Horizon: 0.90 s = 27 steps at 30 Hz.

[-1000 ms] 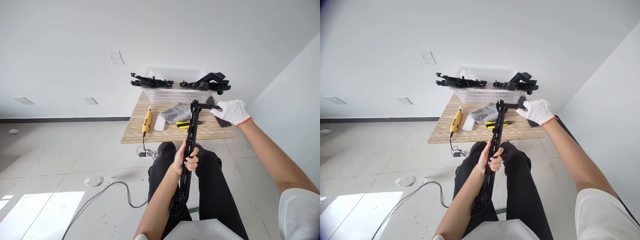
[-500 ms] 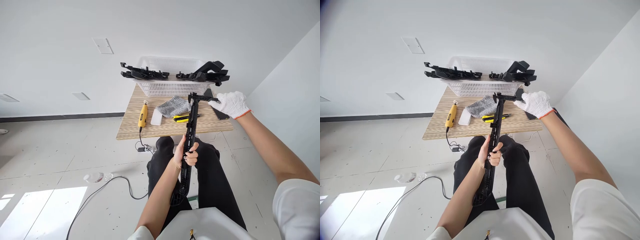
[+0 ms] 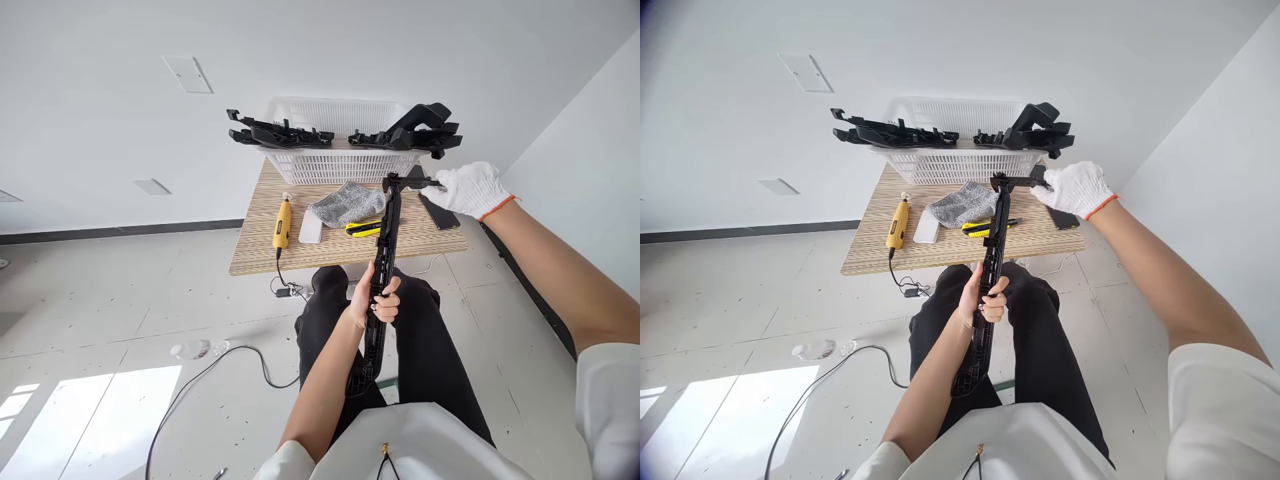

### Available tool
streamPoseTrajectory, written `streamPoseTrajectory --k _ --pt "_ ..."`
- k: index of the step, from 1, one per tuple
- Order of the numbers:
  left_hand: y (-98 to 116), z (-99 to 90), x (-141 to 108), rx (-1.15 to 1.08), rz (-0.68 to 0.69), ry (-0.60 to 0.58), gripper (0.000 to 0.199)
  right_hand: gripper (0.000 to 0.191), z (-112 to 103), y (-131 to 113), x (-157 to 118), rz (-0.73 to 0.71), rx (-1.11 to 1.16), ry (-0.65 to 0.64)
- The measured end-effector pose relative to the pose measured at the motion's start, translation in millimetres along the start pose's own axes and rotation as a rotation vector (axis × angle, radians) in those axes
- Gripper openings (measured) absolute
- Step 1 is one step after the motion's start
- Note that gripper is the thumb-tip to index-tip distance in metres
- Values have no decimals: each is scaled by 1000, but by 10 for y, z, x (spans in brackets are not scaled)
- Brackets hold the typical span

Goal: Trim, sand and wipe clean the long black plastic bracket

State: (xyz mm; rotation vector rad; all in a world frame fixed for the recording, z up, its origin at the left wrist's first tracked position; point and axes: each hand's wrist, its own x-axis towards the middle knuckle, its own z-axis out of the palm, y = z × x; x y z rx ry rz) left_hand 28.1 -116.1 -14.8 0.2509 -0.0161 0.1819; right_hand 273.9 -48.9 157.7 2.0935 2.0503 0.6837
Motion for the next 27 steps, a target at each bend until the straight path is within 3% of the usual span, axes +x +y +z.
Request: streamPoseTrajectory --k 6,12,18,27 --pt "-12 -14 17 -29 -32 79 70 72 -57 26 -17 39 8 10" --pt "-24 -20 5 0 -22 34 69 68 -36 -4 -20 58 57 6" --pt "-31 -57 15 32 -10 30 68 77 -39 -47 -9 105 112 -75" --pt "-50 -56 13 47 -9 -7 66 70 -33 -43 -89 85 89 10"
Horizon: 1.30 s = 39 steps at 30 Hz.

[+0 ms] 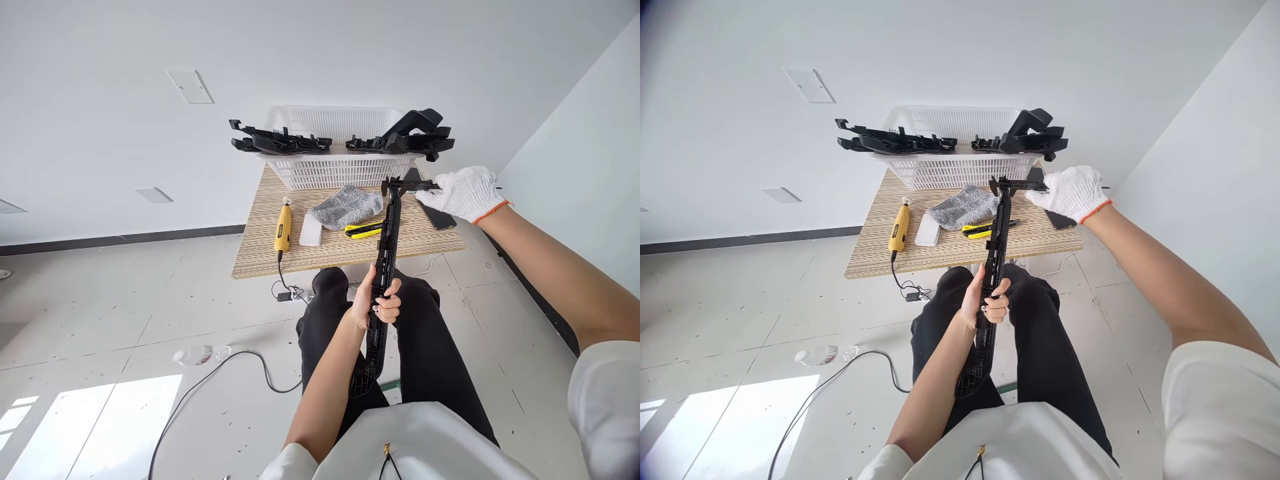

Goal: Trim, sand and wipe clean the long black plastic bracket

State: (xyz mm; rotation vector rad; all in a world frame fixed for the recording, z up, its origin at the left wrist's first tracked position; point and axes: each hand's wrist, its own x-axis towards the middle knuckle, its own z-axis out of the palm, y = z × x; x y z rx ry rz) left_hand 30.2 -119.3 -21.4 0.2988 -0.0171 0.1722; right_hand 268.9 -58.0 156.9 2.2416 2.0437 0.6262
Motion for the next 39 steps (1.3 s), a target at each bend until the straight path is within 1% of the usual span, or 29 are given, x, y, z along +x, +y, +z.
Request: streamPoseTrajectory --k 3,7,14,19,23,29,33,36,39 --pt "7 12 0 9 -1 -23 65 66 -22 32 -25 -13 -51 37" --pt "12 20 9 20 -19 -34 65 62 -93 75 -48 -3 -77 7" --pt "-2 24 -2 -15 -32 32 68 74 -182 67 -55 28 -65 -51" --pt "-1 30 -11 8 -19 -15 66 77 -212 47 -49 79 -24 -87" --pt "7 40 -21 2 -17 -7 66 78 -231 23 -31 85 -20 -58" --pt "25 42 -84 -1 12 -17 65 73 -332 -107 -29 52 -36 -61" --pt "38 31 -154 1 35 -32 65 73 -406 -222 -32 49 -40 -51" --pt "46 36 -222 17 48 -78 64 71 -474 -307 -39 50 -65 -29" --pt "55 39 -301 30 61 -144 63 64 -601 -396 -51 31 -106 37"
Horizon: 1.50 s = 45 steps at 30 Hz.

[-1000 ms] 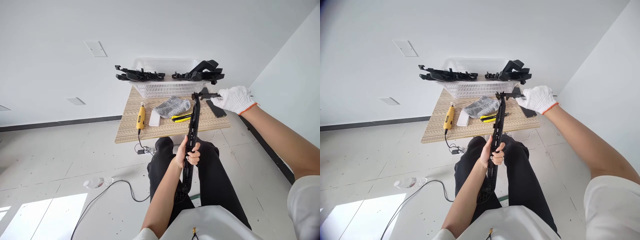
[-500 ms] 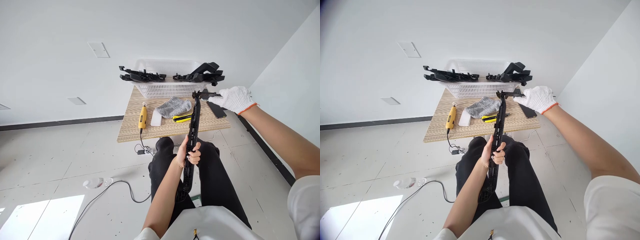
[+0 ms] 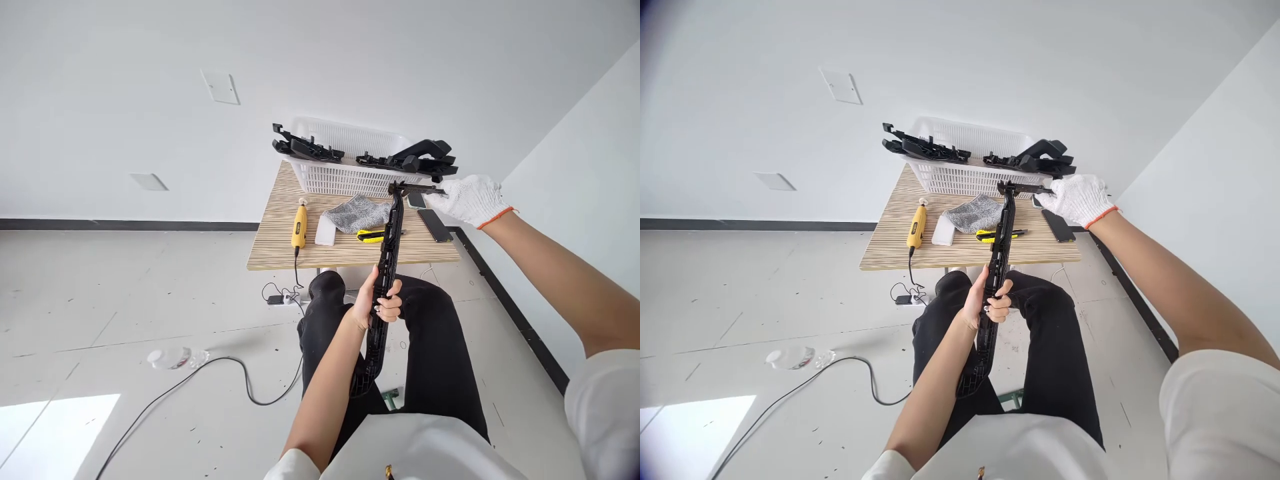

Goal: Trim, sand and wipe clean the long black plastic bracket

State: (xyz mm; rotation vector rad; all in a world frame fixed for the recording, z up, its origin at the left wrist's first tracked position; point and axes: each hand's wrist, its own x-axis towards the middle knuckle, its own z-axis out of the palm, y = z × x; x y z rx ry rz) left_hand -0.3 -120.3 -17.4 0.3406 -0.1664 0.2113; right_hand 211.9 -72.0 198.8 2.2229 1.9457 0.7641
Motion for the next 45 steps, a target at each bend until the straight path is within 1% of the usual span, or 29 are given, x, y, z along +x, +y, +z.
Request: streamPoseTrajectory --k 3,7,11,14,17,21,24,28,31,33,36,38,40,43,45 --pt "24 -12 -71 4 10 -27 62 64 -177 -71 -10 -16 -39 10" --pt "68 -50 -118 -11 -7 -16 62 66 -361 -126 -56 -16 -54 -13" --pt "85 -52 -83 -49 -22 -24 65 74 -446 -111 -137 -12 -76 -56" --pt "89 -30 -10 -44 -22 -39 66 74 -435 -77 -155 -8 -99 -44" --pt "120 -2 96 -46 9 -45 67 73 -329 -32 -126 -4 -109 -28" --pt "202 11 336 -70 44 -32 67 74 -61 117 -94 -16 -91 -17" --pt "235 -14 621 -91 16 -38 68 74 166 356 -85 33 -71 -2" --pt "208 -60 1075 -115 -38 -72 69 68 459 764 -34 131 -53 41" --pt "202 -75 1371 -135 -83 -75 71 63 659 1029 8 201 -24 17" --pt "239 -76 1520 -124 -137 -81 72 61 748 1175 -9 249 1 -8" --pt "332 -73 1683 -50 -236 -101 72 62 778 1374 -144 314 45 -16" --pt "376 -67 1765 14 -284 -119 70 64 738 1500 -298 362 74 -30" --pt "377 -54 1818 56 -320 -132 69 64 674 1614 -475 421 91 -63" --pt "303 -17 1791 51 -387 -123 67 56 593 1706 -737 509 137 -83" --pt "236 12 1676 29 -417 -89 65 52 587 1674 -894 530 236 -75"
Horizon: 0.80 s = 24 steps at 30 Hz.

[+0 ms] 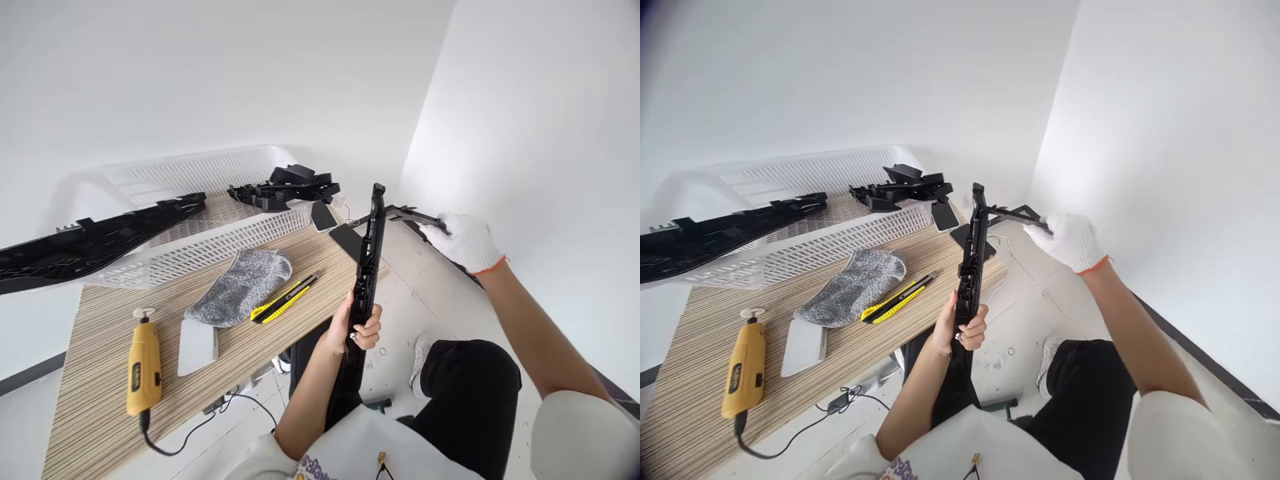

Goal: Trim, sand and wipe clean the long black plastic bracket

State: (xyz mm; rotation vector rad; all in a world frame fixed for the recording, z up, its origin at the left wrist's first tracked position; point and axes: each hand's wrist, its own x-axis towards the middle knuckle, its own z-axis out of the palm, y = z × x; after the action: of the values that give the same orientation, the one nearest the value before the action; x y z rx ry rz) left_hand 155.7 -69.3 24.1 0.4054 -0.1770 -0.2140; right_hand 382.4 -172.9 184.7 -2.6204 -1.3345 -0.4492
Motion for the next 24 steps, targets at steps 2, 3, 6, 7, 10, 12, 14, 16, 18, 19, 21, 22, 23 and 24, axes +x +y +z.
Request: streamPoseTrajectory --k 2,3,6,7,10,12,14,16,18,19,21,22,23,24 --pt "-125 43 -152 -32 16 51 64 52 72 -27 -162 -17 112 -13" --pt "-188 66 -255 -46 43 82 64 53 127 -69 -237 -29 156 -15" --pt "-354 153 -624 -66 182 194 66 55 294 -296 -394 -51 272 -57" --pt "-400 190 -751 -66 243 242 67 55 335 -396 -420 -73 301 -97" --pt "-506 312 -1079 -83 438 403 70 55 417 -742 -462 -201 371 -217" --pt "-541 373 -1218 -114 540 487 71 54 485 -977 -518 -272 471 -251" --pt "-541 397 -1277 -122 593 517 71 56 610 -1168 -626 -289 630 -290" --pt "-505 375 -1262 -90 610 501 69 59 808 -1275 -750 -241 820 -352" --pt "-436 314 -1202 -35 613 467 66 59 1054 -1288 -832 -169 925 -396" --pt "-391 275 -1168 -12 611 451 64 59 1178 -1269 -843 -121 958 -428" --pt "-286 197 -1111 22 590 422 61 56 1390 -1207 -810 -36 1021 -456" --pt "-229 164 -1096 30 575 415 59 54 1467 -1176 -776 48 1054 -462" --pt "-170 140 -1091 35 560 414 59 52 1521 -1152 -737 137 1079 -479" --pt "-112 125 -1098 34 549 413 58 52 1553 -1136 -699 237 1116 -460"
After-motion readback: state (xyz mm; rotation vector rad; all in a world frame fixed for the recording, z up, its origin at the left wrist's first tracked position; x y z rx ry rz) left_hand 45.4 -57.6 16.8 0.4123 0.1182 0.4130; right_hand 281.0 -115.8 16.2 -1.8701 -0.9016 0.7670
